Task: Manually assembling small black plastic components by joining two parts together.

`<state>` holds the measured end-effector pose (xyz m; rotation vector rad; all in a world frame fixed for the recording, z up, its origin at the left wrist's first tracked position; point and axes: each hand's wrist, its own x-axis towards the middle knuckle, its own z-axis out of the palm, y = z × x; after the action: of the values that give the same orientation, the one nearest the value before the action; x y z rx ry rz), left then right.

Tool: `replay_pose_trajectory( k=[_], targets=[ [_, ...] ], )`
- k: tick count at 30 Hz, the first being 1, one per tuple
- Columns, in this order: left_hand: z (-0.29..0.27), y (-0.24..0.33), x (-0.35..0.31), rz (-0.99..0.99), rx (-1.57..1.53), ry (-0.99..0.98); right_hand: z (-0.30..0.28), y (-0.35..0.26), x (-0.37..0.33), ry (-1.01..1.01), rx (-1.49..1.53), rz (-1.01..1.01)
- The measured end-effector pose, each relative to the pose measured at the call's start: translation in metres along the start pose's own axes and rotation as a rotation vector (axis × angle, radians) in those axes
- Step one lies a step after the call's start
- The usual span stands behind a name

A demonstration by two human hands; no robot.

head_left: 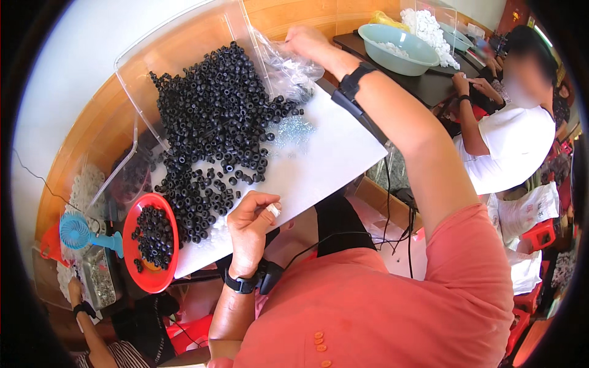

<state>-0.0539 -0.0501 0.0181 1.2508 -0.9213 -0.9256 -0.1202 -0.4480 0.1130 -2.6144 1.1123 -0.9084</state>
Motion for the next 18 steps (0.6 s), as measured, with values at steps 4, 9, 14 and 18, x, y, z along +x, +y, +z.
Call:
replay_pose_trajectory(
  k=[4, 9, 14, 18],
  targets=[
    [-0.003, -0.009, 0.006, 0.072, 0.062, -0.022, 0.026, 0.020, -0.004, -0.116, 0.095, -0.284],
    [-0.012, -0.013, -0.001, 0.047, 0.139, 0.081, 0.033, -0.024, -0.020, -0.084, 0.047, -0.269],
    [-0.009, -0.021, 0.004, 0.118, 0.225, 0.050, 0.043, -0.020, -0.014, -0.297, 0.052, 0.059],
    [0.010, -0.012, 0.007, 0.148, 0.249, -0.011, 0.044, 0.007, -0.002, -0.544, -0.064, 0.071]
  ],
)
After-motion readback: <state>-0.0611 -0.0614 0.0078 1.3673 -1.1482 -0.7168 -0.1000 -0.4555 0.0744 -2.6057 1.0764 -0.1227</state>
